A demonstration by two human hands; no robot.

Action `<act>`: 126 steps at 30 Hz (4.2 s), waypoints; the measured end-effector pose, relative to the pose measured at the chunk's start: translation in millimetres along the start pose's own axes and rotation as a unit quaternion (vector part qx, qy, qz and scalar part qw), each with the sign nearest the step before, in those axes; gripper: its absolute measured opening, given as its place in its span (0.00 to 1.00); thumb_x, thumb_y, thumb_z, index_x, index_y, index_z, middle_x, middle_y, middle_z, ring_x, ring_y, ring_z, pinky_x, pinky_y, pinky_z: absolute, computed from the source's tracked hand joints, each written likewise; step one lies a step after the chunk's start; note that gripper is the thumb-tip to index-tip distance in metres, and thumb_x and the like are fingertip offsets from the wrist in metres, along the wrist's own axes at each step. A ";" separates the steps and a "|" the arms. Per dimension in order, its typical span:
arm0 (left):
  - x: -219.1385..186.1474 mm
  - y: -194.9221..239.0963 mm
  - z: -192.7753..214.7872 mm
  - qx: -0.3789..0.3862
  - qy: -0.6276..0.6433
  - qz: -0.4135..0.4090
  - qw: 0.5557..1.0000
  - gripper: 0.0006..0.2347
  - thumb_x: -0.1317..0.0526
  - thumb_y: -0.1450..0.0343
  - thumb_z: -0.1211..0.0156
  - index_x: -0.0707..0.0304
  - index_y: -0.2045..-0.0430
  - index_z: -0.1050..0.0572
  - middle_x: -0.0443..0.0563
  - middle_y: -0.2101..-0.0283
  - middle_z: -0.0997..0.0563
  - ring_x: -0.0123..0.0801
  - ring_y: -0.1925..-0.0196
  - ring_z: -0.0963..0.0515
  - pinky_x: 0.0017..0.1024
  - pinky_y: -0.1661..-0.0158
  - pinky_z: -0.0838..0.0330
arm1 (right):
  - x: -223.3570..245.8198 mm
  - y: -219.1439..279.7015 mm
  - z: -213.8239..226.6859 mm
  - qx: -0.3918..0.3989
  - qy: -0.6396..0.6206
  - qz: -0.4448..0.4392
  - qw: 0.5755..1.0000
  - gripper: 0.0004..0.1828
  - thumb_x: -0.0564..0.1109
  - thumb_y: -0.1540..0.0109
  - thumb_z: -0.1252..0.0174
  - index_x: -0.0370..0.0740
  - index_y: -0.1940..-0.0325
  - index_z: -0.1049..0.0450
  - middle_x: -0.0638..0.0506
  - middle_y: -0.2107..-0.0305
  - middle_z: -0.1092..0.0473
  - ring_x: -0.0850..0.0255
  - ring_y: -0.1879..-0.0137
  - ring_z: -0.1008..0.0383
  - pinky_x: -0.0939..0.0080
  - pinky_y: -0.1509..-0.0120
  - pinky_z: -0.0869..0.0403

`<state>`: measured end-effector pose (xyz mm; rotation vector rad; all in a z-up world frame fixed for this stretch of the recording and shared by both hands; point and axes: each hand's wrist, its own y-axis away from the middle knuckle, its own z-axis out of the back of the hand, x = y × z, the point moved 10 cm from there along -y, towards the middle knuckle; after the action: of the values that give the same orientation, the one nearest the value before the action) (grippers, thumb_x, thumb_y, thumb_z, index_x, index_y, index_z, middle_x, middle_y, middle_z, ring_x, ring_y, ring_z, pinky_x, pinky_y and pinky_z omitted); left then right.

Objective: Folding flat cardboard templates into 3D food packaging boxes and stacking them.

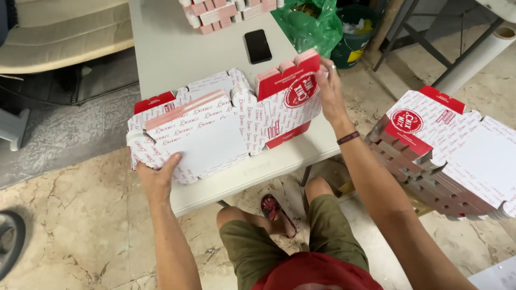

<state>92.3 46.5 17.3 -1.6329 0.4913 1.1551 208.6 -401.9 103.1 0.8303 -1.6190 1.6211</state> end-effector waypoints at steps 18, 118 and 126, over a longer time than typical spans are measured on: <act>-55.1 5.2 -13.4 -0.040 0.006 0.074 0.996 0.20 0.68 0.45 0.16 0.65 0.66 0.24 0.43 0.71 0.24 0.21 0.69 0.30 0.24 0.65 0.34 | -33.9 -6.6 9.6 0.046 -0.043 -0.042 0.997 0.17 0.63 0.31 0.42 0.50 0.50 0.27 0.59 0.62 0.29 0.70 0.54 0.28 0.63 0.44 0.27; -20.5 270.1 -27.1 0.164 -0.001 -0.058 0.985 0.27 0.61 0.18 0.61 0.57 0.96 0.36 0.47 0.91 0.37 0.39 0.88 0.38 0.31 0.74 0.37 | 68.4 333.3 -38.7 0.474 -0.182 -0.108 0.855 0.12 0.40 0.45 0.26 0.33 0.60 0.18 0.48 0.74 0.22 0.67 0.69 0.25 0.65 0.65 0.24; -57.9 272.0 -14.0 0.144 0.012 -0.101 0.984 0.27 0.61 0.19 0.62 0.58 0.96 0.35 0.48 0.92 0.37 0.36 0.87 0.41 0.31 0.74 0.41 | 75.2 342.7 -55.5 0.495 -0.291 -0.114 0.811 0.07 0.40 0.41 0.31 0.32 0.63 0.17 0.50 0.81 0.29 0.67 0.77 0.35 0.64 0.75 0.32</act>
<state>-138.0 -83.6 -69.5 -1.4109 0.4719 0.8721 -115.9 -338.6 -26.7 2.1304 -0.8124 2.1282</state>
